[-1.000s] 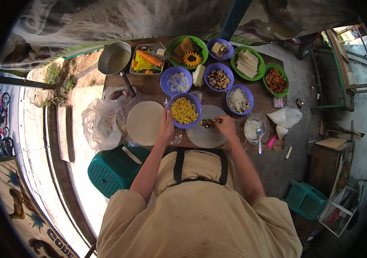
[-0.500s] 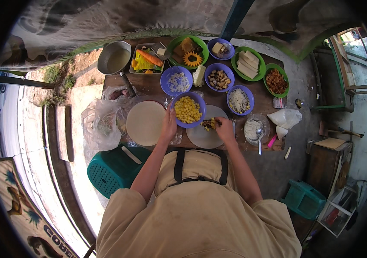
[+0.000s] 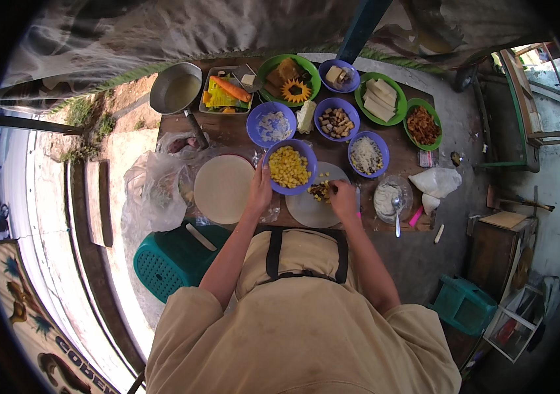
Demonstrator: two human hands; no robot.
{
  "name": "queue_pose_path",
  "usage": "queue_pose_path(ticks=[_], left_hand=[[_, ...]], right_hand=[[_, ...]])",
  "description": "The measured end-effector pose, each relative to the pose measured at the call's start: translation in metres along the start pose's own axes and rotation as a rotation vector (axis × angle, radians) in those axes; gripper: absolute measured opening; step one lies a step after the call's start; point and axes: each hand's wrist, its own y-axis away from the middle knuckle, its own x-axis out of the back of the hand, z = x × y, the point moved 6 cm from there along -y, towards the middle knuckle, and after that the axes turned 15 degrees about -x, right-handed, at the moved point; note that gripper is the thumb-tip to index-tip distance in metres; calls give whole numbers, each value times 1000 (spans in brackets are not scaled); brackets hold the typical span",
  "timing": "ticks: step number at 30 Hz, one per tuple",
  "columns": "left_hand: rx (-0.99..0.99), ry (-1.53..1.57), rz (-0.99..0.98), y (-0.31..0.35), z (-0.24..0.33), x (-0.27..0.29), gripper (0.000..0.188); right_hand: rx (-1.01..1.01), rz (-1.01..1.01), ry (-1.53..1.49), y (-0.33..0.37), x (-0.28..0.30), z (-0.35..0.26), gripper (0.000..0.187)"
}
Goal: The person places a round flatbread on a table, adds chopped ingredients including yellow pieces and corn, then folds the flatbread into a triangular wrap. The person uses a knife to spread a white paste on the wrap before folding.
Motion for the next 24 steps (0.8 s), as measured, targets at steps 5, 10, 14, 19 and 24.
queue_pose_path(ticks=[5, 10, 14, 19, 24], left_hand=[[6, 12, -9, -3, -1, 1, 57], [6, -5, -15, -5, 0, 3, 59], [-12, -42, 11, -3, 6, 6, 56], [46, 40, 51, -3, 3, 7, 54], [-10, 15, 58, -7, 5, 4, 53]], right_hand=[[-20, 37, -25, -9, 6, -3, 23], [-59, -43, 120, -37, -2, -14, 26], [130, -216, 193, -33, -17, -35, 31], [120, -83, 193, -34, -5, -38, 29], [291, -278, 305, -24, -19, -42, 30]])
